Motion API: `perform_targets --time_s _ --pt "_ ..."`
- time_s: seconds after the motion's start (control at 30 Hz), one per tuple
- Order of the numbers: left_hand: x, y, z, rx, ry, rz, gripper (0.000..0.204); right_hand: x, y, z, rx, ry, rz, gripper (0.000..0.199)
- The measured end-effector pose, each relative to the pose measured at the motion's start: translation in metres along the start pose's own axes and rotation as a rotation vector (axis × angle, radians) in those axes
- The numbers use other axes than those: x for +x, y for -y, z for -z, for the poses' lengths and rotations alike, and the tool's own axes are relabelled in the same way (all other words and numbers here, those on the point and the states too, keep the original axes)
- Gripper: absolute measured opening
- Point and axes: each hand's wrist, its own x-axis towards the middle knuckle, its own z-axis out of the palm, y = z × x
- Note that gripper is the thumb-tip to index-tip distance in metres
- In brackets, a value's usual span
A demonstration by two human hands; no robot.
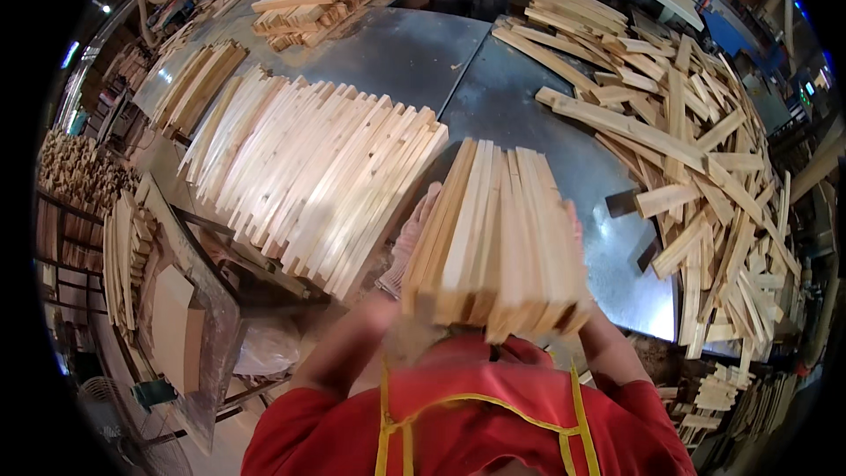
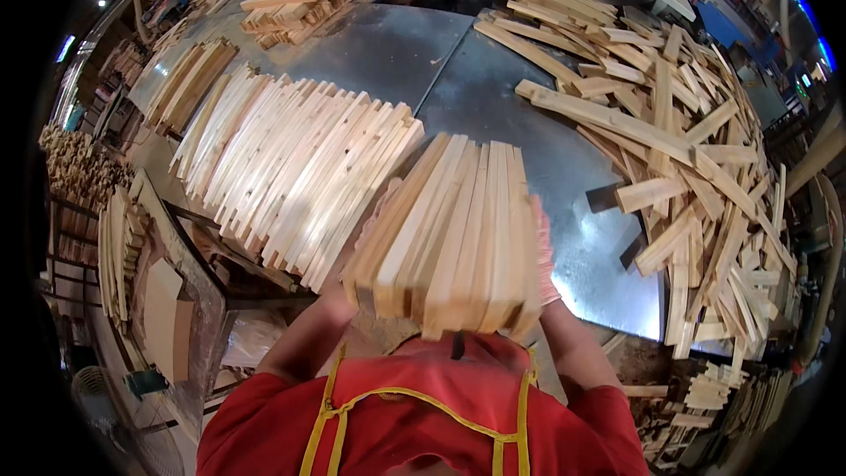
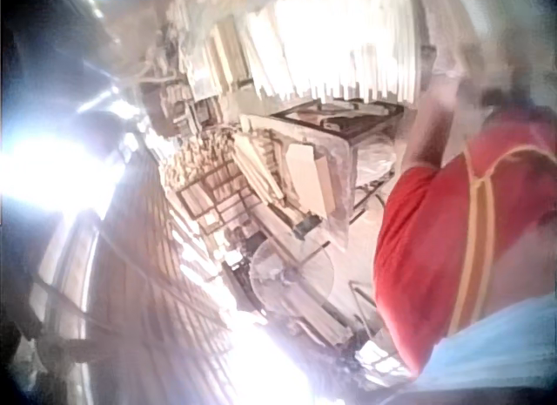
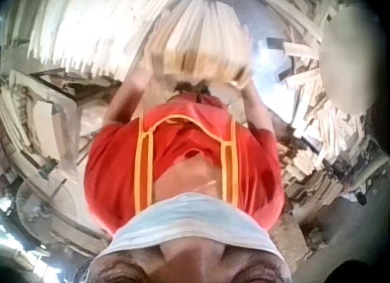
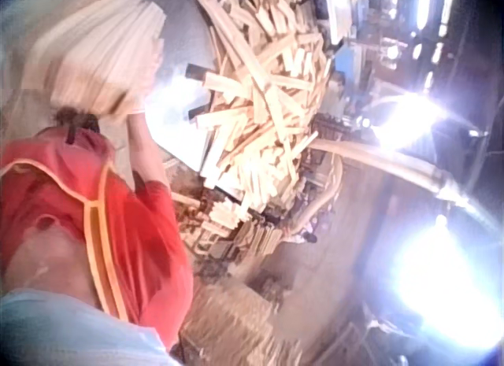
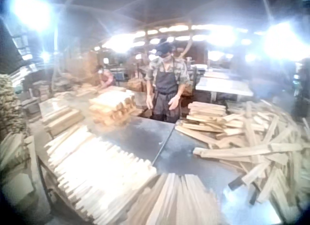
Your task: The person repeatedly picks up thin wooden planks from a large pile on a metal table and stacks them into neat, aligned piles. The person wears gloves and uses both hands to handle the planks, occasionally adjusting the stacks to keep them organized.
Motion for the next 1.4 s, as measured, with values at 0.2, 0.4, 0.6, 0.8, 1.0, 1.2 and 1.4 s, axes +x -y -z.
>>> perform_targets --time_s 0.2,0.4,0.6,0.8,1.0,1.2,1.4 --pt "-0.039 0.050 0.055 1.471 0.208 -0.125 0.069 -0.028 -0.038 -0.016 -2.264 0.094 -0.092 0.088" --pt "-0.031 0.014 0.064 1.515 0.458 0.224 0.057 0.005 -0.039 0.008 -2.130 0.277 -0.246 0.081" --pt "-0.006 0.035 0.050 0.903 0.068 0.622 0.062 0.015 -0.013 -0.028 -1.353 -0.055 -0.675 0.104" --pt "0.038 0.034 0.015 0.965 0.115 0.763 0.102 0.053 -0.043 -0.034 -1.340 -0.083 -0.787 0.103" --pt "0.060 0.004 0.026 0.863 -0.044 0.752 0.094 0.064 -0.037 -0.049 -0.989 0.030 -0.783 0.072" --pt "0.096 -0.050 0.116 0.835 -0.091 0.469 0.063 0.077 -0.076 -0.107 -0.742 0.089 -0.943 0.060" --pt "0.085 -0.054 0.241 0.710 -0.171 0.320 0.050 0.084 -0.164 -0.203 -0.868 0.100 -0.857 0.060"
